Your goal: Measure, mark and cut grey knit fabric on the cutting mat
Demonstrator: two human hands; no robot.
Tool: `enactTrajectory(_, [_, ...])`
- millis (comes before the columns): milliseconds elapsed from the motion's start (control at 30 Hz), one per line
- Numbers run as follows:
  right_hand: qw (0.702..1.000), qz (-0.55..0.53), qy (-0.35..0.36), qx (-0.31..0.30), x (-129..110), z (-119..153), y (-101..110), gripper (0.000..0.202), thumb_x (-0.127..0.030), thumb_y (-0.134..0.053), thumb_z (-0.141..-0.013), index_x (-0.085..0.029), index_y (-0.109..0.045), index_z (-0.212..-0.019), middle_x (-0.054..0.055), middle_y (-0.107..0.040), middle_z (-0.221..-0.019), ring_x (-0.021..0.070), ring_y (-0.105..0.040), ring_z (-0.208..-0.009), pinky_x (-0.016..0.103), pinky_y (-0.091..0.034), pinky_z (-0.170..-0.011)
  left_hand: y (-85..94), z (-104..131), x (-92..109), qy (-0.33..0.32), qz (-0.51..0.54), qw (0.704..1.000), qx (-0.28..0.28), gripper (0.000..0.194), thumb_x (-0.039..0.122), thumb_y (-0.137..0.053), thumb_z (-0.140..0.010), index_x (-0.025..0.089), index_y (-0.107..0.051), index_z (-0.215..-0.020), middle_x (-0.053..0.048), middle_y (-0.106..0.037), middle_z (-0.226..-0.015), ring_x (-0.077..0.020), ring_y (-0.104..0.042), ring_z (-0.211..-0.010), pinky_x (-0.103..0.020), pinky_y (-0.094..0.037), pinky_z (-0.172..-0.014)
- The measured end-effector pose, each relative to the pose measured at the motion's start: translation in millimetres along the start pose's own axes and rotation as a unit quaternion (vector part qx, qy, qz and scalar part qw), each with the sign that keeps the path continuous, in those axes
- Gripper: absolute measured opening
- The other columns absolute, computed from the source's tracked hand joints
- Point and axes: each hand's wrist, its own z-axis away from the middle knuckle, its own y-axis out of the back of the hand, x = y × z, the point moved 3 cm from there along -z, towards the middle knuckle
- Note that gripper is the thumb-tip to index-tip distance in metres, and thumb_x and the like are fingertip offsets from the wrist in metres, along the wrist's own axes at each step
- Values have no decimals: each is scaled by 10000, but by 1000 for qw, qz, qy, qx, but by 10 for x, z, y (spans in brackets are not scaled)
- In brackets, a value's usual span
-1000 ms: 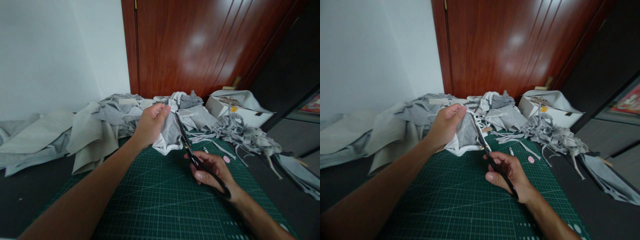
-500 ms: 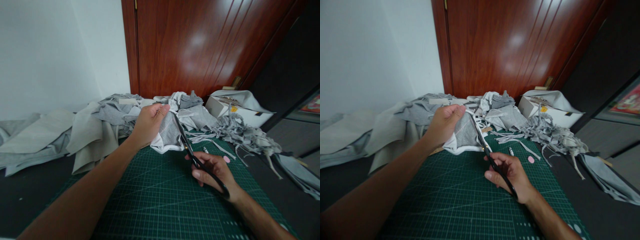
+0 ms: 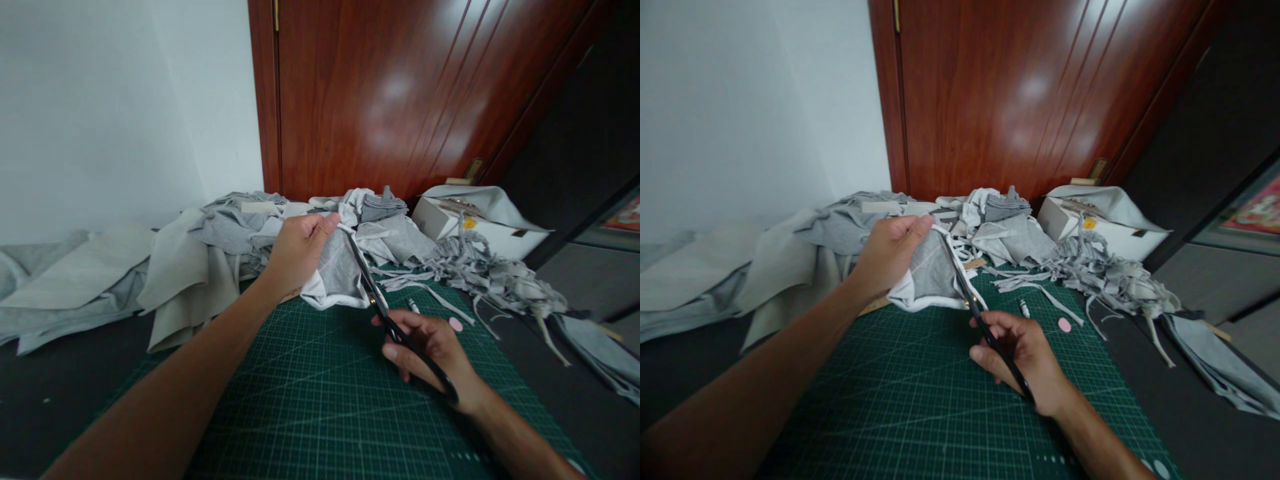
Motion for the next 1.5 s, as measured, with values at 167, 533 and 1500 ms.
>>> enactTrajectory(167, [1000, -11, -3, 0, -8, 5, 8, 465, -400, -901, -747, -169, -722, -1108, -38, -574, -669, 85, -480, -474, 205, -444, -426, -12, 8, -5, 14, 0, 1000, -2, 520, 507, -492, -1019, 206, -500, -594, 34, -405, -564, -131, -390, -572, -295, -290, -559])
enactTrajectory(533, [998, -50, 19, -13, 4, 6, -9, 450, -384, -897, -757, -177, -721, -1116, -37, -563, -686, 94, -477, -519, 210, -415, -468, -59, 22, -22, 22, 30, 999, 3, 528, 548, -488, -1010, 208, -511, -606, 17, -426, -575, -139, -408, -581, -277, -297, -518])
enactTrajectory(1500, [999, -39, 15, -1, -3, -10, -13, 449, -399, -893, -761, -176, -715, -1108, -33, -578, -696, 87, -482, -520, 200, -433, -464, -127, 80, -21, 95, 136, 986, 36, 582, 718, -550, -937, 225, -515, -630, 17, -493, -554, -133, -458, -525, -280, -330, -473])
